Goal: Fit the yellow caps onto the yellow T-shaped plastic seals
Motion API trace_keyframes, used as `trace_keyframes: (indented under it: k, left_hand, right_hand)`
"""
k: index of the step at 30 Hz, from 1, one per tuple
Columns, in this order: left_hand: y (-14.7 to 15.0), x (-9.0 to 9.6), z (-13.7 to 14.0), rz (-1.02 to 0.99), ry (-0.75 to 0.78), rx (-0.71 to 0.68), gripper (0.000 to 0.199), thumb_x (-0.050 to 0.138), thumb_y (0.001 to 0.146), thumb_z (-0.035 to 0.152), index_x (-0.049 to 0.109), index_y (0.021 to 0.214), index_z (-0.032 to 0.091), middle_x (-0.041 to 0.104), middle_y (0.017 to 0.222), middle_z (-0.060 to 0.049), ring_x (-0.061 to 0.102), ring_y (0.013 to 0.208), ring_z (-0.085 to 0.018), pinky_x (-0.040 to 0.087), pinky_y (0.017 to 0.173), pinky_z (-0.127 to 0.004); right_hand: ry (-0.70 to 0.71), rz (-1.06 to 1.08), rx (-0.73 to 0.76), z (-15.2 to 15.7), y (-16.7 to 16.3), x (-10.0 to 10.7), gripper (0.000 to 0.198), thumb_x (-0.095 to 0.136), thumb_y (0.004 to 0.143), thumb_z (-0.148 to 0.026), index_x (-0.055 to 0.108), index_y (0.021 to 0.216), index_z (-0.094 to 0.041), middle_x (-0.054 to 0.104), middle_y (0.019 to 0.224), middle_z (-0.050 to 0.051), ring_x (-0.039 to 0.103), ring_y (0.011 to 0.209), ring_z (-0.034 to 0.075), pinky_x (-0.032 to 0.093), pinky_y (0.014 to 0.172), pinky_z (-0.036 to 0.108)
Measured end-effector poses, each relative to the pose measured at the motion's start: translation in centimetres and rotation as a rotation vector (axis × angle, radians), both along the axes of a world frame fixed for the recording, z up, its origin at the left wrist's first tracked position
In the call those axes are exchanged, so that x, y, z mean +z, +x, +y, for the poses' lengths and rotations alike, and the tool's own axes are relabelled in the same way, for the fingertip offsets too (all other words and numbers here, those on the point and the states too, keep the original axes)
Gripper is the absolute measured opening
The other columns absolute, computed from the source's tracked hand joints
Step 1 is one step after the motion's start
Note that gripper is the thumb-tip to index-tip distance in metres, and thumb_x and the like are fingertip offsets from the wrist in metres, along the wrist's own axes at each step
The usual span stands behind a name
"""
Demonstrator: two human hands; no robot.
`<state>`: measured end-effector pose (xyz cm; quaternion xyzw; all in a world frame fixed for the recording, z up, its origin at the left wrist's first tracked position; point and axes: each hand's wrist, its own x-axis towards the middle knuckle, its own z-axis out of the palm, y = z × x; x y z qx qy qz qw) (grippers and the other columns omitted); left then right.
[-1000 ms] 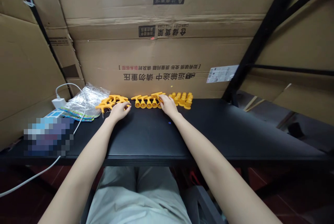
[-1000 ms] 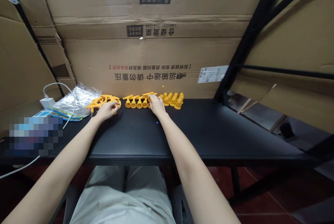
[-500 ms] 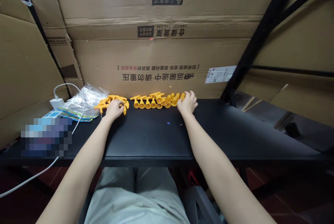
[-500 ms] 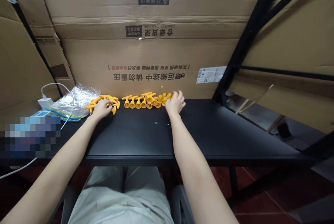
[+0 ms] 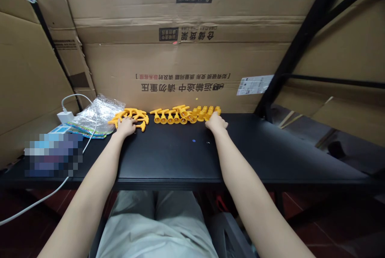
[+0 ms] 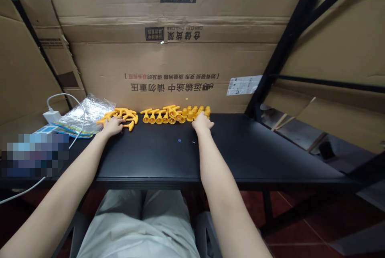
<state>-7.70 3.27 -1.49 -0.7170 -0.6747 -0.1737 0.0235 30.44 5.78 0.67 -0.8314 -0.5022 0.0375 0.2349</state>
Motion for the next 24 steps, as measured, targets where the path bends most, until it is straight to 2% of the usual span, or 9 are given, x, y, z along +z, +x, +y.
trace_keyframes:
  k: [2, 4, 7, 9, 12, 16, 21, 24]
  left_hand:
    - [-0.1, 0.2, 0.0, -0.018, 0.012, 0.016, 0.040, 0.043, 0.078, 0.012, 0.071, 0.103, 0.027, 0.062, 0.125, -0.008, 0.046, 0.126, -0.031, 0.023, 0.107, -0.062]
    - [-0.2, 0.4, -0.1, -0.019, 0.037, 0.056, 0.035, 0.046, 0.077, 0.011, 0.072, 0.097, 0.026, 0.062, 0.123, -0.010, 0.044, 0.127, -0.032, 0.025, 0.107, -0.061]
    - [-0.4, 0.6, -0.4, 0.005, 0.052, 0.149, 0.026, 0.052, 0.077, 0.012, 0.071, 0.091, 0.024, 0.059, 0.125, -0.013, 0.037, 0.131, -0.035, 0.026, 0.106, -0.063]
    - [-0.5, 0.7, -0.6, -0.001, 0.005, 0.222, 0.027, 0.051, 0.078, 0.012, 0.069, 0.094, 0.023, 0.057, 0.126, -0.014, 0.040, 0.129, -0.036, 0.029, 0.103, -0.064]
    - [-0.6, 0.8, -0.8, -0.030, -0.062, 0.298, 0.032, 0.045, 0.082, 0.012, 0.066, 0.104, 0.023, 0.058, 0.122, -0.014, 0.052, 0.117, -0.034, 0.035, 0.099, -0.059]
    - [-0.9, 1.1, -0.9, -0.030, 0.042, 0.307, 0.030, 0.050, 0.080, 0.013, 0.065, 0.104, 0.022, 0.061, 0.114, -0.013, 0.059, 0.107, -0.030, 0.041, 0.096, -0.047]
    - [-0.7, 1.1, -0.7, -0.076, 0.248, 0.150, 0.032, 0.050, 0.083, 0.018, 0.063, 0.111, 0.021, 0.060, 0.108, -0.012, 0.057, 0.108, -0.026, 0.045, 0.092, -0.036]
    - [0.0, 0.9, -0.6, -0.112, 0.284, 0.055, 0.031, 0.051, 0.083, 0.021, 0.064, 0.111, 0.021, 0.060, 0.106, -0.010, 0.059, 0.102, -0.025, 0.046, 0.090, -0.035]
  right_hand:
    - [-0.054, -0.038, 0.084, -0.1, -0.4, 0.5, 0.051, 0.072, 0.069, -0.017, 0.058, 0.118, -0.010, 0.065, 0.108, 0.024, 0.063, 0.102, 0.034, 0.046, 0.082, 0.043]
    - [-0.124, -0.066, 0.241, -0.4, -1.0, 0.8, 0.034, 0.074, 0.068, -0.023, 0.064, 0.100, -0.013, 0.068, 0.088, 0.017, 0.066, 0.086, 0.031, 0.049, 0.073, 0.040]
    - [-0.214, -0.008, 0.602, -1.2, -2.9, 0.6, 0.021, 0.073, 0.070, -0.031, 0.060, 0.081, -0.018, 0.063, 0.062, 0.004, 0.063, 0.060, 0.022, 0.049, 0.061, 0.034]
    - [-0.183, 0.058, 0.774, -1.7, -4.6, 0.0, 0.023, 0.074, 0.068, -0.032, 0.056, 0.075, -0.020, 0.060, 0.060, 0.000, 0.059, 0.056, 0.017, 0.047, 0.058, 0.029]
    - [-0.011, 0.049, 0.831, -2.2, -7.3, -1.0, 0.029, 0.077, 0.065, -0.033, 0.053, 0.074, -0.019, 0.060, 0.070, -0.001, 0.058, 0.065, 0.016, 0.044, 0.061, 0.026]
    - [0.117, -0.005, 0.889, -2.1, -9.4, -2.0, 0.028, 0.076, 0.068, -0.031, 0.053, 0.079, -0.018, 0.060, 0.081, 0.002, 0.058, 0.075, 0.017, 0.044, 0.067, 0.027]
    - [0.314, -0.092, 0.928, -1.6, -9.6, -2.5, 0.024, 0.070, 0.071, -0.012, 0.058, 0.091, -0.017, 0.060, 0.096, 0.006, 0.059, 0.092, 0.021, 0.045, 0.082, 0.033]
    - [0.378, -0.144, 0.943, -1.7, -9.5, -2.4, 0.025, 0.066, 0.076, -0.013, 0.061, 0.100, -0.018, 0.060, 0.103, 0.009, 0.058, 0.100, 0.024, 0.044, 0.088, 0.038]
